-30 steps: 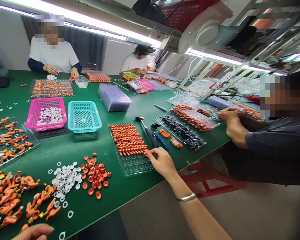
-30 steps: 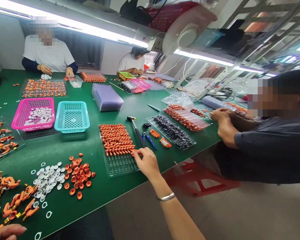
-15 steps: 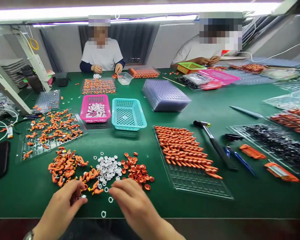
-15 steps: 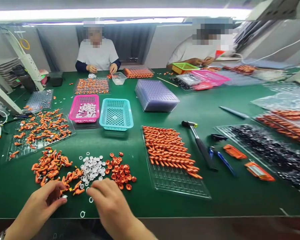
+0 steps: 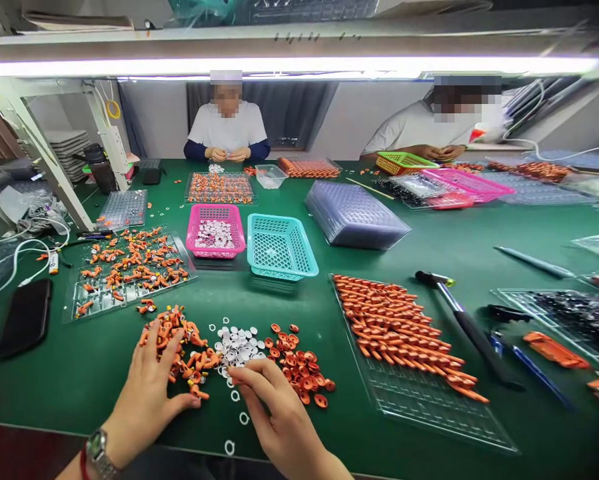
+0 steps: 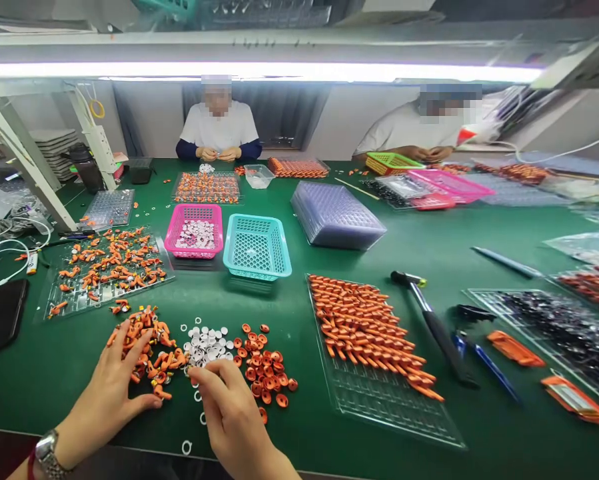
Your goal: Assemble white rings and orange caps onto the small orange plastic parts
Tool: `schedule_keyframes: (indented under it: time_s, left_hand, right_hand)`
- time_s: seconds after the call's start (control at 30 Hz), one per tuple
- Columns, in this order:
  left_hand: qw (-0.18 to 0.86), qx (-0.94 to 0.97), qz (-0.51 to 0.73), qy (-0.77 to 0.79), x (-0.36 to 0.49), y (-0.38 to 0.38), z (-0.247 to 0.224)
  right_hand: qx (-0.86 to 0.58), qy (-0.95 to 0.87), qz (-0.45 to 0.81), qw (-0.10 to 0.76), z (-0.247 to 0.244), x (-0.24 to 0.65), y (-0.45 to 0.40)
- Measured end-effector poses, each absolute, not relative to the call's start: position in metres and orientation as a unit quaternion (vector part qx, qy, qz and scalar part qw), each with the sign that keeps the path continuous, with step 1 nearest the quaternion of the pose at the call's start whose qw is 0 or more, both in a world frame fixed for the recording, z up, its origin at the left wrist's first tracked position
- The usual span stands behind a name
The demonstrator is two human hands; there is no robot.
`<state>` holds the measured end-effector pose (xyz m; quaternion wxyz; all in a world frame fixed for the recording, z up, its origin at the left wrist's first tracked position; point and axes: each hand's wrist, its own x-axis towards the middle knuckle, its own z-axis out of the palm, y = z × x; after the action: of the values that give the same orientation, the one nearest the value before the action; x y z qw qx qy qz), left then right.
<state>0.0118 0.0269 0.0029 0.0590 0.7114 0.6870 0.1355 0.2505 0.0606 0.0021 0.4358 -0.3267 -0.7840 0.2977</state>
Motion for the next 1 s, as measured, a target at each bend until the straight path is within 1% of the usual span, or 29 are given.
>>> schedule_keyframes:
  time_s: [0.1,0.23,0.4,0.57,0.63,0.7,0.73,0.87,0.93,1.0]
  left_hand:
    - [0.029,0.706,0.155,0.691,0.023,0.032,0.005]
    - [-0.006,0.684,0.163,0.711,0.0,0.052,0.022]
    - [0.069,0.698,0.153,0.696,-0.027,0.08,0.03]
    - [0.12,0.736,0.164,0.645,-0.004,0.078,0.032]
    - [0.117,0.735,0.189,0.64,0.012,0.069,0.04]
    - [0.122,0.72,0.26,0.632,0.031,0.057,0.05]
    - [0.15,0.719,0.288,0.615,0.041,0.051,0.054]
    - [0.371,0.677,0.31,0.554,0.074,0.034,0.057]
    - [0.438,0.618,0.34,0.558,0.082,0.032,0.053]
    - [0.464,0.571,0.364,0.57,0.084,0.033,0.05]
  right_hand:
    - [-0.333,-0.759,0.329,0.453,0.001,0.249,0.058]
    - [-0.34,-0.722,0.381,0.467,0.0,0.25,0.051]
    - [-0.356,-0.647,0.49,0.463,0.0,0.254,0.05]
    - [-0.348,-0.509,0.625,0.479,-0.007,0.254,0.049]
    - [-0.34,-0.472,0.656,0.481,-0.008,0.254,0.047]
    - [-0.328,-0.454,0.673,0.484,-0.006,0.254,0.045]
    - [-0.32,-0.451,0.678,0.485,-0.003,0.253,0.044]
    - [-0.301,-0.456,0.676,0.494,0.01,0.254,0.041]
    - [-0.314,-0.465,0.658,0.502,0.013,0.255,0.041]
    - [-0.332,-0.472,0.644,0.502,0.013,0.257,0.042]
